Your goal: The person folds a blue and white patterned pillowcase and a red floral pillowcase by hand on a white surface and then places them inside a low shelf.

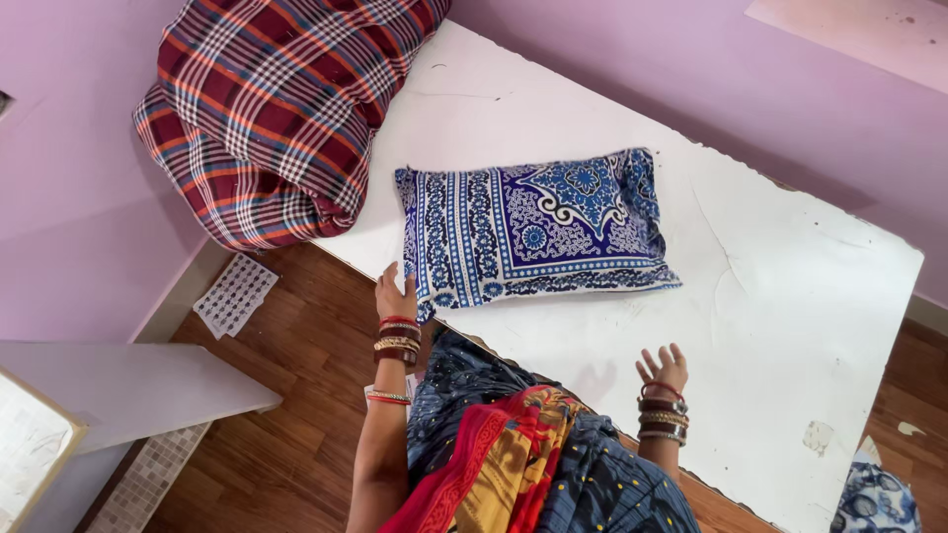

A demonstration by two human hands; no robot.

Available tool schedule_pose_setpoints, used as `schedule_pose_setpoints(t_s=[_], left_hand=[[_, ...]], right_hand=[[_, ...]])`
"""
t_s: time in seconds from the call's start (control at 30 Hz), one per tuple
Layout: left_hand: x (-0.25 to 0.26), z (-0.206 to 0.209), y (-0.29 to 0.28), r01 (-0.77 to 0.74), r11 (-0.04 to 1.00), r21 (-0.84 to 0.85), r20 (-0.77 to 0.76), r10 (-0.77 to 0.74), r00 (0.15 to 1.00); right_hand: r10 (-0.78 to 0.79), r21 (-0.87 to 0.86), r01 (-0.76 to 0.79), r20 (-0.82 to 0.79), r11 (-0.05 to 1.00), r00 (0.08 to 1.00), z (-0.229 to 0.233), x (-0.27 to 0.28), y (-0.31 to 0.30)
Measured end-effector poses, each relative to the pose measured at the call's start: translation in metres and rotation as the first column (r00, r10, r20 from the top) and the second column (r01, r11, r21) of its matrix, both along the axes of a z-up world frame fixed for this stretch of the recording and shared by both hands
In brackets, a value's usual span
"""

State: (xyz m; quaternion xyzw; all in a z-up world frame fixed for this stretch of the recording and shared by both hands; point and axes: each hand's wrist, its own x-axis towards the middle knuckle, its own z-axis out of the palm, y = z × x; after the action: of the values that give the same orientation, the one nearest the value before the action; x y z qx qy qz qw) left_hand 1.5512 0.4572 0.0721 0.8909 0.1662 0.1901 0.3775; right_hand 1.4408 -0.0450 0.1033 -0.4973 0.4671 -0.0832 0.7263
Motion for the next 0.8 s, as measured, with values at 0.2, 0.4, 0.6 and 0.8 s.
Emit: schedule_pose_setpoints(t_s=[0.2,0.4,0.6,0.8], left_hand=[[0.003,-0.032,-0.021,0.002,0.999,-0.052,-0.153,-0.010,0.988],[0.056,-0.043,-0.047,0.144,0.989,-0.044,-0.173,-0.150,0.973],[0.109,-0.059,-0.084,0.359,0.910,0.208,-0.407,-0.254,0.878],[0.073,-0.100,-0.092,0.432,0.831,0.350,-0.406,-0.282,0.870]], right_hand=[[0.129,0.000,-0.130,-0.090,0.992,0.988,-0.020,-0.013,0.031],[0.388,-0.220,-0.403,-0.110,0.888,0.915,-0.033,0.067,0.053],[0.713,-0.805,-0.559,-0.274,0.197,0.645,-0.054,0.178,0.096],[0.613,-0.834,-0.414,-0.550,-0.365,0.567,-0.086,0.288,0.117]])
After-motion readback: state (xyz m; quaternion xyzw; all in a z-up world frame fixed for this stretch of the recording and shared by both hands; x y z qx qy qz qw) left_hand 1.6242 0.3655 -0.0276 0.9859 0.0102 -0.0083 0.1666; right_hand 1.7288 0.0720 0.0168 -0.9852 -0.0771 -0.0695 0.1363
